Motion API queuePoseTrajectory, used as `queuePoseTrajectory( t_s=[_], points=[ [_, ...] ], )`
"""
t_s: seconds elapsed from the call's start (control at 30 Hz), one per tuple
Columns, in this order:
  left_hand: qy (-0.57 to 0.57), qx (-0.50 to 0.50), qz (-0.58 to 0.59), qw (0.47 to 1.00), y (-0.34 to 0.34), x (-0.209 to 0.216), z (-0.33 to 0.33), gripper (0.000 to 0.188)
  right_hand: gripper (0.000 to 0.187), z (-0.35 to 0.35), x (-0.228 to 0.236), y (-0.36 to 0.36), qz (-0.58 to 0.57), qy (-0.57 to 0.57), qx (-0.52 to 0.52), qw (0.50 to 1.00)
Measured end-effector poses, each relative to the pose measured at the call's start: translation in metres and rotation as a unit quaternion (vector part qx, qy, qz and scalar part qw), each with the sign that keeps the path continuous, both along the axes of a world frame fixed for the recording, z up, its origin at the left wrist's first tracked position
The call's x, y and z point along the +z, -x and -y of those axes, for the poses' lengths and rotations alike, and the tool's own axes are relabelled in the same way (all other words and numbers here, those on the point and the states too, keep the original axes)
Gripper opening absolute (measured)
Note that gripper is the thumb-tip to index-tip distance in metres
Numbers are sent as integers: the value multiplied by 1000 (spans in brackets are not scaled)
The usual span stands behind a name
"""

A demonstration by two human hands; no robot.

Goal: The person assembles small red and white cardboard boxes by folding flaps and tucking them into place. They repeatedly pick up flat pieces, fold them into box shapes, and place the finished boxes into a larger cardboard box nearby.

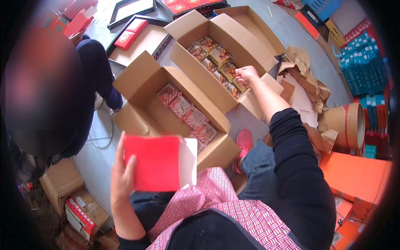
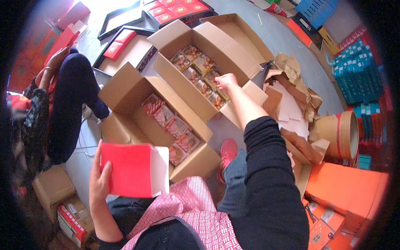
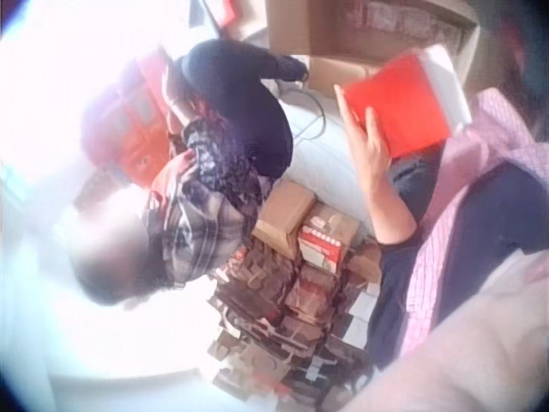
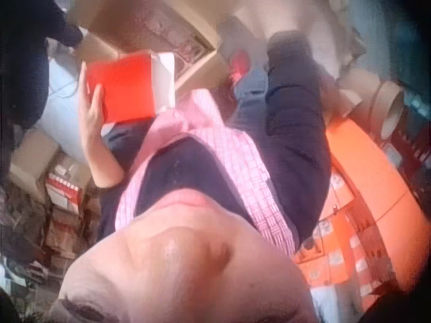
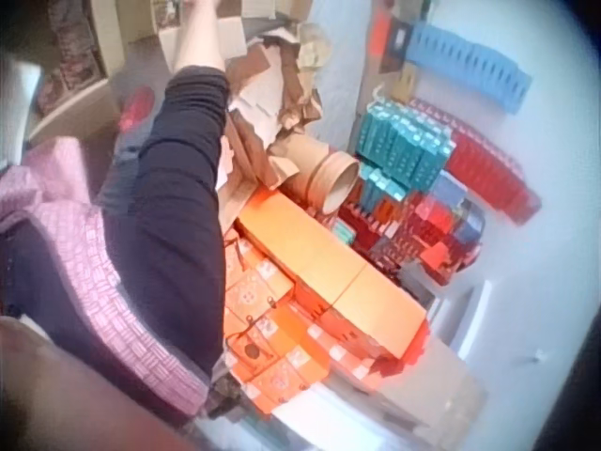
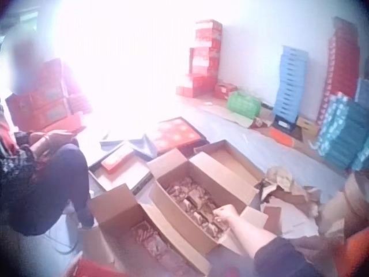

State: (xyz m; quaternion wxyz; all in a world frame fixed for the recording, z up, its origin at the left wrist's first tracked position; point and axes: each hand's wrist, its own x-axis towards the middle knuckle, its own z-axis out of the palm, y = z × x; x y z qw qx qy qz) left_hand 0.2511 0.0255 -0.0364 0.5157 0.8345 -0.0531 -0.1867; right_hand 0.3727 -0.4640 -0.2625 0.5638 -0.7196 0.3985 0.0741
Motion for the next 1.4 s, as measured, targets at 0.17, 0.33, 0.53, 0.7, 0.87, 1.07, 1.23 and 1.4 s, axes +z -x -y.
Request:
queuePoseTrajectory(
  t_s=[0.17, 0.33, 0.53, 0.7, 0.87, 1.07, 1.23, 1.4],
  points=[
    [-7, 59, -31, 998, -16, -10, 8, 61, 37, 1, -84, -87, 18, -120, -186, 975],
    [-132, 62, 0, 989, -22, -13, 16, 59, 30, -15, -165, -160, 34, -239, -316, 917],
    [29, 149, -53, 987, -41, -25, 16, 46, 37, 18, -167, -153, 84, -13, -316, 945],
    [208, 298, -39, 931, -35, -14, 9, 36, 24, -65, 68, -94, 323, -233, 8, 917],
    [348, 238, -109, 900, -34, -5, 4, 36, 32, -137, 284, 4, 612, 303, 413, 603],
    [488, 125, -138, 853, -4, 10, 7, 41, 38, -172, 387, 80, 612, 474, 548, 316],
    [557, 25, -158, 815, 33, 16, 14, 45, 50, -208, 430, 145, 536, 501, 622, 274],
    [651, 107, -67, 749, 86, 16, 14, 45, 49, -216, 431, 186, 589, 452, 442, 504]
  ],
)
